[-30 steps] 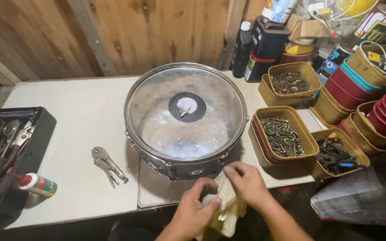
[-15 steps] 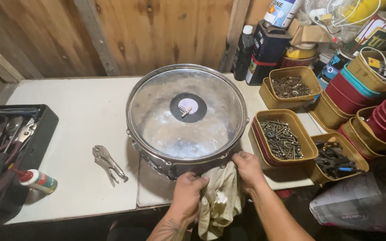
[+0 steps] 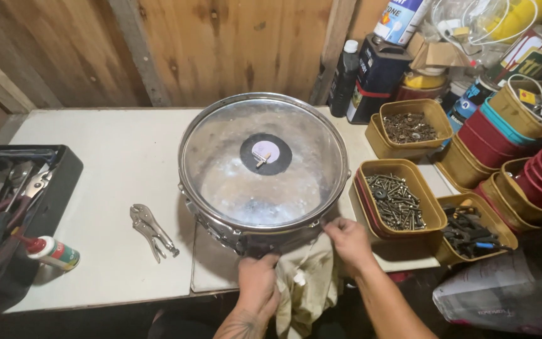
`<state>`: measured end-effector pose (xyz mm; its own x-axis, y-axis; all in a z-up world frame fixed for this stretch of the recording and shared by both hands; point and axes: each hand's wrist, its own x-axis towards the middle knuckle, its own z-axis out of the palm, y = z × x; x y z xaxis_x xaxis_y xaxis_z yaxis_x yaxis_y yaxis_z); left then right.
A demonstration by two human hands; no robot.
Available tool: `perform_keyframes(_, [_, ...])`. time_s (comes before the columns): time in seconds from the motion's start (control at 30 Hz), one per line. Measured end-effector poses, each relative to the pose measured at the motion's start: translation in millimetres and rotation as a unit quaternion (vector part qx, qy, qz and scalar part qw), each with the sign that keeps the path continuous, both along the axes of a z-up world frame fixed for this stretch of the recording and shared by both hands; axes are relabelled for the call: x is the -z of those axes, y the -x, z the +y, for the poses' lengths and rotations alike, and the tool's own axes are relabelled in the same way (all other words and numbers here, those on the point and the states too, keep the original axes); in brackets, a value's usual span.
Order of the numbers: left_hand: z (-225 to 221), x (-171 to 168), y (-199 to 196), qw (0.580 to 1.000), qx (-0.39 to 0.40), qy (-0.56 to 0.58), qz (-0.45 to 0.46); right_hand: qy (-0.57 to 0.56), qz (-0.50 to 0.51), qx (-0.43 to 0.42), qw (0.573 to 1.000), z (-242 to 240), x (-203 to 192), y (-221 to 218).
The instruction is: Repairing and maintaining a snare drum by applying sealant and cleaning the components
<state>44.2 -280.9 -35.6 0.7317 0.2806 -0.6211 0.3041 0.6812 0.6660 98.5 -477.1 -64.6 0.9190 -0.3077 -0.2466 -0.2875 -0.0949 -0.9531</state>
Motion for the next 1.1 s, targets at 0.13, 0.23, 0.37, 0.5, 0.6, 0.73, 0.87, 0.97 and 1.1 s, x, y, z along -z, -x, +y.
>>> perform_keyframes(0.13, [-18, 2, -1, 0.995, 0.088, -0.046, -0.001, 0.157, 0.005, 0.036, 0.987, -19, 9, -11])
perform_keyframes(0.23, [-26, -4, 5, 0.962, 0.224, -0.156, -0.008, 0.241, 0.003, 0.11, 0.964, -18, -6, 3])
perform_keyframes(0.37, [-16, -18, 19, 0.91, 0.351, -0.201, -0.093, 0.223, -0.038, 0.157, 0.961, -22, -9, 28])
perform_keyframes(0.5, [1, -15, 35, 0.836, 0.375, -0.332, -0.226, 0.048, -0.117, 0.162, 0.979, -32, -2, 41])
perform_keyframes(0.6, [0, -19, 56, 0.781, 0.41, -0.34, -0.326, -0.167, -0.179, 0.146, 0.959, -34, -14, 53])
perform_keyframes(0.73, [-1, -4, 57, 0.72, 0.406, -0.354, -0.438, -0.249, -0.178, 0.073, 0.949, -28, -28, 60])
perform_keyframes(0.87, [14, -11, 62, 0.738, 0.393, -0.402, -0.374, -0.14, -0.201, 0.048, 0.968, -9, -25, 70])
perform_keyframes(0.97, [36, -13, 62, 0.749, 0.391, -0.395, -0.36, -0.051, -0.229, 0.03, 0.972, 12, -31, 75])
perform_keyframes(1.1, [88, -17, 51, 0.739, 0.404, -0.464, -0.275, -0.096, -0.203, -0.004, 0.974, 40, -13, 76])
